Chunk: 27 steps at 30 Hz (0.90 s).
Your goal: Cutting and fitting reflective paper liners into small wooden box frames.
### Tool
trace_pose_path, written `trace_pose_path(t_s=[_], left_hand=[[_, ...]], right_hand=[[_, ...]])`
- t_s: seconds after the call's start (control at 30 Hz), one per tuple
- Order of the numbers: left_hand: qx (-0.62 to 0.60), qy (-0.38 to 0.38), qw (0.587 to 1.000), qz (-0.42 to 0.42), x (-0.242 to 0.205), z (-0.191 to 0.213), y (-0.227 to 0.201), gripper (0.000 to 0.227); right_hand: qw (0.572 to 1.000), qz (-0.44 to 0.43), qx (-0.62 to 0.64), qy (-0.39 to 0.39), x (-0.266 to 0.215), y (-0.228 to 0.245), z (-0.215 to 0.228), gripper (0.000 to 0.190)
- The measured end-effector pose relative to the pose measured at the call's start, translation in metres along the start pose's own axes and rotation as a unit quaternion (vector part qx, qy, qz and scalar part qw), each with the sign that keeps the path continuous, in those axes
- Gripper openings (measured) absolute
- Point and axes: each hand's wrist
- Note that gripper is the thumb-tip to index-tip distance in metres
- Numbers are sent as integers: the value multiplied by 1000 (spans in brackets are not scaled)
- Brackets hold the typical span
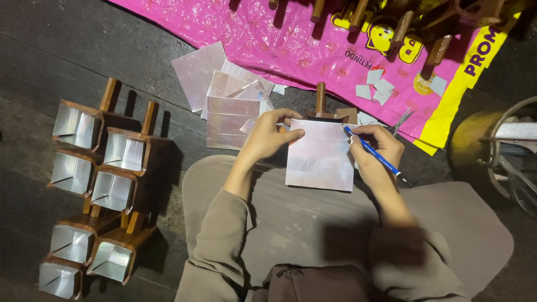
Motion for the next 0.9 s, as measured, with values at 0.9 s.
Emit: trace_pose_path(t_s=[0.9], left_hand=[[-3,-10,1000,-3,3,-5,2,36]], right_hand=[[980,-48,182,-70,11,-14,2,13]])
Point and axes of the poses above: each hand's wrist, its own x-axis towards the middle knuckle, its own z-axis out of the back of the hand, y = z × x, and after that the axes turned 5 degrees about y, right-handed
